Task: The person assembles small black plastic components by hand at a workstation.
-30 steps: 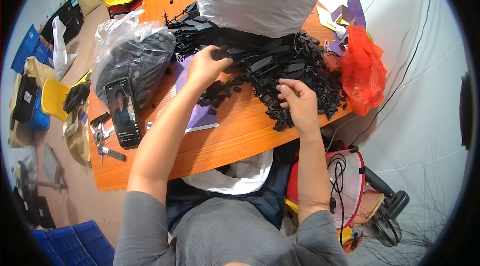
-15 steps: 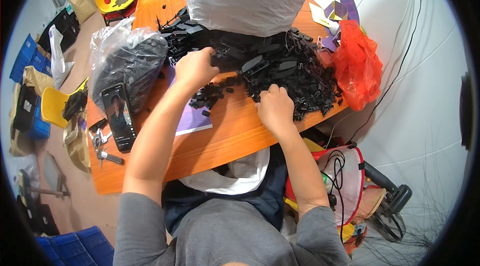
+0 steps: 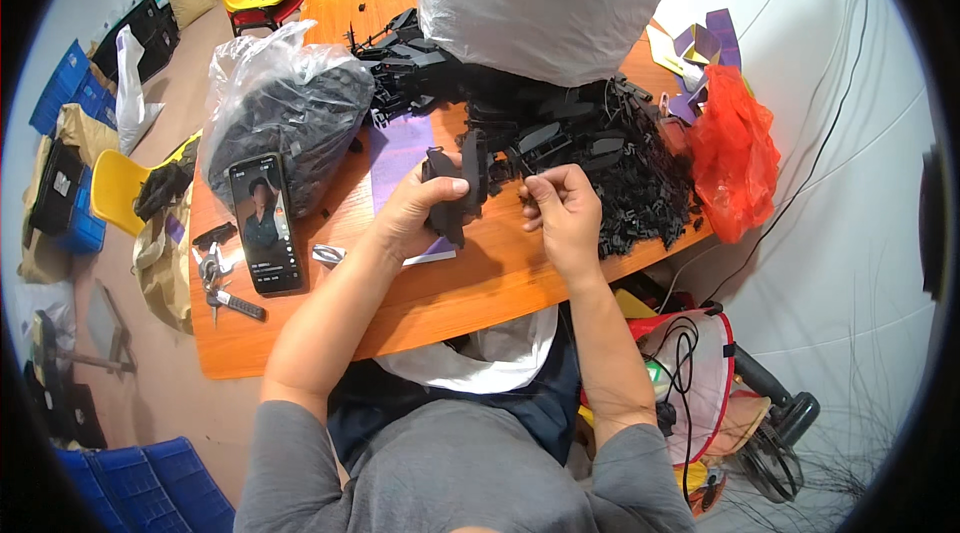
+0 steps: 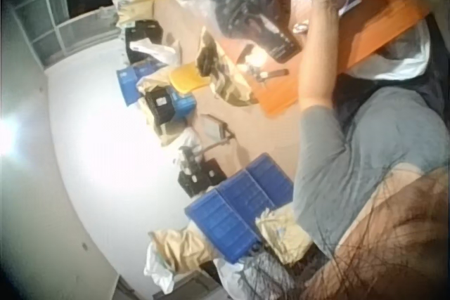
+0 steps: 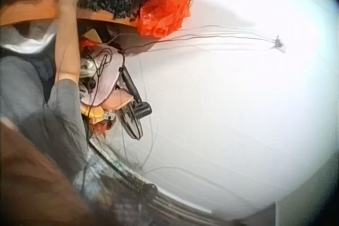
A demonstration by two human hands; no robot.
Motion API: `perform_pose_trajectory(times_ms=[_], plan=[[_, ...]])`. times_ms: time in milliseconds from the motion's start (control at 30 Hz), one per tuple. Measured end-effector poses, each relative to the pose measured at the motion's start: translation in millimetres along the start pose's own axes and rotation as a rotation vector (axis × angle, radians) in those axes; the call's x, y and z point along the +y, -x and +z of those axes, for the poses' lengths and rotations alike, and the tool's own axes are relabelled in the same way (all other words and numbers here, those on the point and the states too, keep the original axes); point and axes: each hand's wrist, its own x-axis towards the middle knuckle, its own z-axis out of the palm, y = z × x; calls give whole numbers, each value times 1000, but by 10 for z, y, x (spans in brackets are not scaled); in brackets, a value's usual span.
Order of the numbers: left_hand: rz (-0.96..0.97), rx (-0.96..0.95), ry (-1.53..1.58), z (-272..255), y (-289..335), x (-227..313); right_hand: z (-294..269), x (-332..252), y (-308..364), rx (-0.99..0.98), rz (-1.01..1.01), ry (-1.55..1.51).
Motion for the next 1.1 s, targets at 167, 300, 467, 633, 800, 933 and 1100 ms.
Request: perform_pose_trajectory(times_ms=[167,300,467,633,800,933,1100], plan=[[98,48,-21,-12,25,-64,304,-207,124,-108,-38,-198],[188,117,-52,72,43,-89,341,-249,155,-20,3,-125],[253,160,-148,43,55,-117,333,-161,167,1,-403,302],[193,121,-159,110,111,-52,232,-357,117,-139,59,-58],[182,2,-241,174,203,11,75,-428,89,-323,192,-152],[274,-18,-254,273,203,11,127,-428,105,-248,113,57],[272,97,-329,112,127,94,254,-197,32,-272,124,40]])
